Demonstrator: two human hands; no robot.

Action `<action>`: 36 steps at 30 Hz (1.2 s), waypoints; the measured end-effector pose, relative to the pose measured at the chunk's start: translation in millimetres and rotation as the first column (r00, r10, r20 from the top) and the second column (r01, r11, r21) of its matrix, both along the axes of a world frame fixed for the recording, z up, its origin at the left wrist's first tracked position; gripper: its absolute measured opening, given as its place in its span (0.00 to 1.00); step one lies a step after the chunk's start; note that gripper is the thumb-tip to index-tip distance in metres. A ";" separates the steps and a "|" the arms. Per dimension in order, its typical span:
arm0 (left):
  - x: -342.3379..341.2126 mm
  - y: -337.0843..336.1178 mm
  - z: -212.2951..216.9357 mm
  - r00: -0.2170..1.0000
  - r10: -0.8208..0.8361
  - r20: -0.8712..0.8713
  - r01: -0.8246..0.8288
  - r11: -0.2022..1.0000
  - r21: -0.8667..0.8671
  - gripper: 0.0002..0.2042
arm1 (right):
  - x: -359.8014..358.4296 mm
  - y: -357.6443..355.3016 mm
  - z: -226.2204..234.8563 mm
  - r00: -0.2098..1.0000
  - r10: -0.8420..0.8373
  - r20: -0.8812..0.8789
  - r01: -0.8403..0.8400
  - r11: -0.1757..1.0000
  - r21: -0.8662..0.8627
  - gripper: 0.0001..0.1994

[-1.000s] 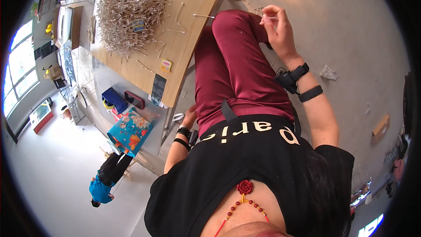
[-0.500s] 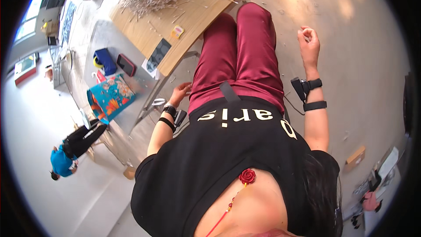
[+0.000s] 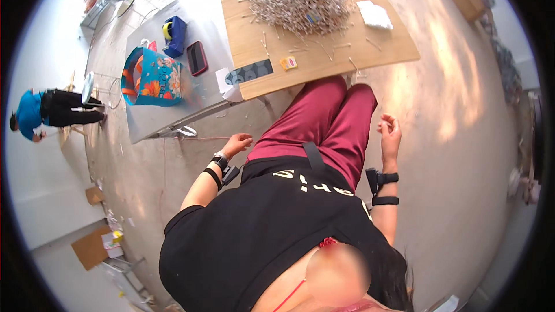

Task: The person empties a bag of cotton swabs onto a table and sorts them into rows. They move a phone aside, pick up individual swabs by hand, and align them into a neat row on the table surface.

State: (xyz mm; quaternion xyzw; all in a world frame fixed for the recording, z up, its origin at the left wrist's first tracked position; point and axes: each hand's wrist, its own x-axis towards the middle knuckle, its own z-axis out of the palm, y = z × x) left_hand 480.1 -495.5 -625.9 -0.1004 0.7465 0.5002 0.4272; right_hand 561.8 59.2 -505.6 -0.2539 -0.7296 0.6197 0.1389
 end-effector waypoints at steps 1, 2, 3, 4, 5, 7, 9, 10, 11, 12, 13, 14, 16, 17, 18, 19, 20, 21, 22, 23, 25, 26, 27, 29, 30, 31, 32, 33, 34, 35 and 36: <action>-0.2 0.8 3.3 1.000 0.020 -0.016 -0.020 1.000 0.019 0.25 | -4.0 -4.9 7.1 1.000 0.024 0.015 -0.024 0.999 -0.028 0.13; 0.2 1.5 6.4 0.999 0.029 -0.019 -0.028 0.999 0.028 0.25 | -9.8 -8.1 13.8 0.999 0.044 0.001 -0.044 0.999 -0.010 0.13; 2.3 0.3 7.9 0.999 0.036 -0.019 -0.035 0.999 0.033 0.25 | -14.0 -12.0 20.9 0.996 0.086 0.001 -0.086 0.996 -0.019 0.13; 3.4 0.1 8.5 0.998 0.053 -0.029 -0.052 0.998 0.045 0.25 | -18.4 -14.6 27.9 0.992 0.127 0.004 -0.127 0.992 -0.028 0.13; 3.4 0.2 8.5 0.997 0.066 -0.046 -0.064 0.997 0.053 0.25 | -23.1 -16.3 34.7 0.990 0.144 -0.003 -0.144 0.989 -0.015 0.13; 2.4 -3.9 8.5 0.993 0.093 -0.070 -0.088 0.994 0.063 0.24 | -32.0 -21.9 48.8 0.973 0.232 -0.015 -0.231 0.972 0.039 0.13; 2.5 -6.6 6.4 0.992 0.085 -0.090 -0.079 0.994 0.069 0.24 | -39.7 -28.5 61.7 0.962 0.274 -0.019 -0.272 0.960 0.064 0.12; 3.3 -8.7 5.2 0.991 0.098 -0.092 -0.091 0.993 0.075 0.24 | -42.5 -32.4 66.2 0.953 0.302 -0.016 -0.299 0.951 0.083 0.12; 4.6 -10.9 3.8 0.992 0.095 -0.083 -0.089 0.993 0.072 0.23 | -44.1 -36.1 68.4 0.949 0.314 -0.016 -0.311 0.946 0.088 0.12; 7.1 -11.2 2.9 0.993 0.090 -0.074 -0.085 0.994 0.071 0.23 | -45.2 -37.6 68.9 0.940 0.341 0.008 -0.340 0.935 0.105 0.12; 11.1 -11.1 1.7 0.992 0.101 -0.073 -0.095 0.992 0.077 0.23 | -46.3 -39.5 69.3 0.930 0.366 0.032 -0.367 0.922 0.121 0.12; 14.7 -10.8 0.6 0.998 0.041 -0.047 -0.039 0.998 0.050 0.24 | -44.6 -40.5 67.4 0.926 0.375 0.036 -0.376 0.918 0.126 0.12; 24.0 -16.6 -6.1 0.992 -0.123 -0.034 0.123 0.992 -0.007 0.24 | -37.8 -35.6 53.8 0.932 0.360 0.044 -0.362 0.918 0.164 0.12; 31.3 -22.2 -11.4 0.973 -0.231 0.008 0.232 0.973 -0.019 0.26 | -33.6 -30.6 46.3 0.925 0.373 0.066 -0.379 0.902 0.205 0.12; 46.0 -30.3 -19.8 0.956 -0.291 -0.022 0.291 0.957 0.005 0.26 | -28.1 -29.3 36.7 0.931 0.355 0.085 -0.365 0.906 0.213 0.12; 63.5 -37.1 -27.6 0.934 -0.354 -0.053 0.355 0.934 0.030 0.26 | -19.1 -26.9 26.4 0.938 0.330 0.105 -0.346 0.912 0.222 0.12; 77.7 -39.9 -27.0 0.914 -0.405 -0.031 0.406 0.909 0.089 0.26 | -6.3 -20.1 11.3 0.950 0.294 0.103 -0.311 0.913 0.263 0.12; 91.7 -43.1 -25.1 0.887 -0.461 -0.012 0.458 0.877 0.147 0.26 | 9.5 -11.9 -6.1 0.963 0.252 0.099 -0.271 0.914 0.303 0.13; 117.4 -58.9 -35.8 0.891 -0.450 0.056 0.437 0.886 0.153 0.26 | 21.1 -9.7 -20.9 0.959 0.243 0.145 -0.278 0.902 0.330 0.12; 141.0 -68.2 -44.3 0.888 -0.440 0.130 0.420 0.894 0.156 0.25 | 37.3 -5.5 -39.3 0.955 0.228 0.192 -0.284 0.892 0.351 0.11; 164.8 -57.7 -16.5 0.913 -0.336 0.232 0.275 0.925 0.261 0.23 | 94.1 20.4 -86.0 0.929 0.160 0.334 -0.293 0.868 0.400 0.13; 166.9 -54.9 -1.6 0.903 -0.326 0.279 0.245 0.926 0.288 0.23 | 129.3 25.4 -108.1 0.913 0.165 0.373 -0.300 0.891 0.341 0.12; 178.8 -54.8 2.8 0.902 -0.298 0.311 0.205 0.932 0.299 0.23 | 157.0 19.8 -125.8 0.895 0.156 0.418 -0.281 0.925 0.256 0.11; 190.0 -58.0 11.7 0.887 -0.276 0.369 0.168 0.939 0.299 0.23 | 188.2 6.9 -143.6 0.822 0.153 0.549 -0.273 0.951 0.143 0.11; 194.7 -59.9 13.7 0.883 -0.258 0.393 0.146 0.945 0.293 0.23 | 199.7 -2.7 -148.2 0.773 0.164 0.613 -0.270 0.959 0.084 0.11; 193.6 -61.8 20.2 0.876 -0.245 0.415 0.132 0.950 0.281 0.23 | 210.6 -12.3 -150.5 0.733 0.168 0.659 -0.258 0.965 0.040 0.11; 188.2 -62.6 25.8 0.872 -0.231 0.432 0.123 0.957 0.264 0.23 | 220.0 -21.2 -152.5 0.689 0.175 0.703 -0.237 0.971 -0.009 0.11; 182.7 -63.4 30.5 0.871 -0.216 0.441 0.114 0.963 0.246 0.23 | 224.9 -30.5 -151.9 0.652 0.187 0.734 -0.225 0.973 -0.049 0.11; 177.3 -64.4 31.6 0.869 -0.201 0.451 0.105 0.968 0.229 0.23 | 227.8 -36.4 -150.2 0.622 0.195 0.759 -0.208 0.975 -0.079 0.11; 171.1 -64.9 32.4 0.869 -0.191 0.456 0.101 0.972 0.214 0.23 | 228.6 -40.3 -148.6 0.605 0.194 0.772 -0.188 0.977 -0.098 0.11; 165.4 -66.5 32.2 0.867 -0.180 0.464 0.097 0.976 0.197 0.23 | 229.1 -45.6 -145.6 0.586 0.193 0.787 -0.166 0.979 -0.117 0.12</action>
